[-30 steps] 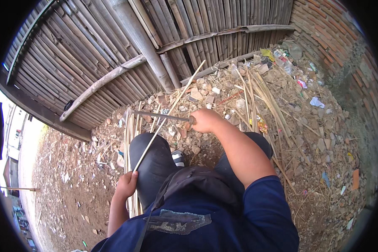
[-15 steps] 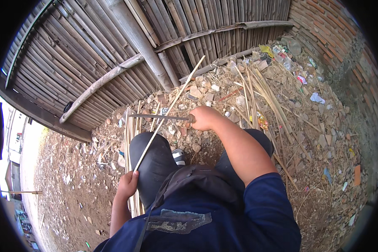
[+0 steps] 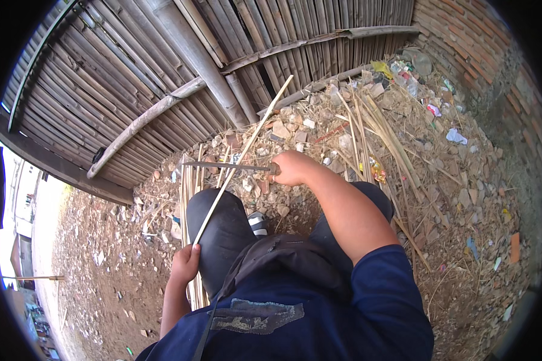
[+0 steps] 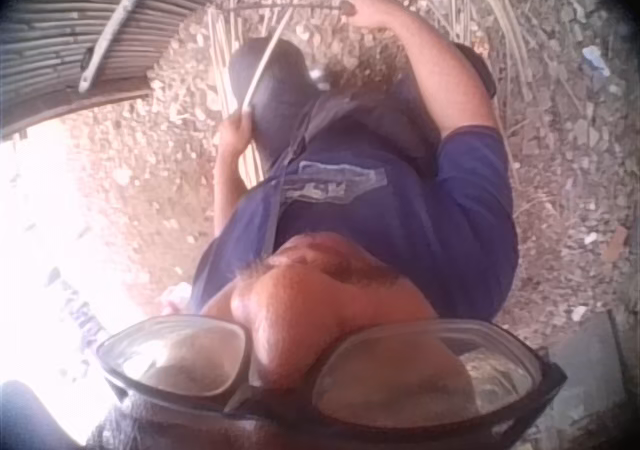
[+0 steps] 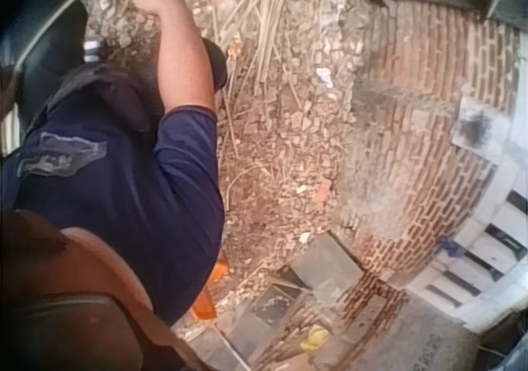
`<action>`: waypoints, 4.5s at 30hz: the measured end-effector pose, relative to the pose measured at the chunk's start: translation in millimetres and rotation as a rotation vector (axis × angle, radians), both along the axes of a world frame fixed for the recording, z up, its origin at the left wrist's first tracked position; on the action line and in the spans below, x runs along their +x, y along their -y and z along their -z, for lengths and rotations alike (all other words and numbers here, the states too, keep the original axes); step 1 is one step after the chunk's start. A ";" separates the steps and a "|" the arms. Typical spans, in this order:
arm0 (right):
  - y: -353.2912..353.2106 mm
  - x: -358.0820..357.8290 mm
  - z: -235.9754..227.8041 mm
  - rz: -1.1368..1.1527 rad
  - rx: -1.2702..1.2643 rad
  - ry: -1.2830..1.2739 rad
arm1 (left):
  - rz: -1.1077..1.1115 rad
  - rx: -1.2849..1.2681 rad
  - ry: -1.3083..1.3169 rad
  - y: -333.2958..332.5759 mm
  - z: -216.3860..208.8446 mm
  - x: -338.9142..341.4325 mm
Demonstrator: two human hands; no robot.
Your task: The person smooths a thin strip of wood by drawing a blade along its length while holding the strip in place.
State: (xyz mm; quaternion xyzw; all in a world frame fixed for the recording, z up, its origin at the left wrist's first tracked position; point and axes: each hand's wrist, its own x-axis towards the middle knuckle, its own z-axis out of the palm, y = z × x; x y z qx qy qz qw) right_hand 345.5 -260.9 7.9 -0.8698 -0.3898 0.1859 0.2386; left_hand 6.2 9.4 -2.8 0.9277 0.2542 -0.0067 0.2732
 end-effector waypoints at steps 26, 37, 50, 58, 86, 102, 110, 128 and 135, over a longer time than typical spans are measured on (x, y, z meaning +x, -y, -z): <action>4.1 -1.7 -2.5 -0.023 0.000 0.010 | -0.005 -0.031 0.055 0.8 4.7 -0.4; -0.3 -18.9 -24.4 0.043 -0.135 0.156 | 0.069 0.258 0.085 9.0 3.7 -2.4; -15.5 -15.4 -17.6 0.049 -0.079 0.089 | 0.046 0.208 0.079 6.4 4.3 -1.5; 3.7 27.0 4.1 0.252 0.010 -0.018 | 0.050 0.134 0.062 3.2 0.7 2.6; 9.9 33.3 16.3 0.155 -0.025 0.005 | 0.065 0.097 0.106 -2.6 10.2 1.5; 0.0 30.0 13.2 0.164 -0.060 -0.018 | 0.057 0.176 0.133 3.4 8.8 2.0; 1.9 -4.6 -25.3 0.147 -0.111 0.013 | 0.062 0.246 0.075 7.8 0.8 -2.9; -14.3 -16.7 -20.0 -0.019 -0.170 0.067 | 0.049 0.214 0.104 6.4 2.5 1.6; 12.6 34.6 10.8 0.224 -0.011 -0.066 | 0.037 0.201 0.120 3.9 8.8 1.1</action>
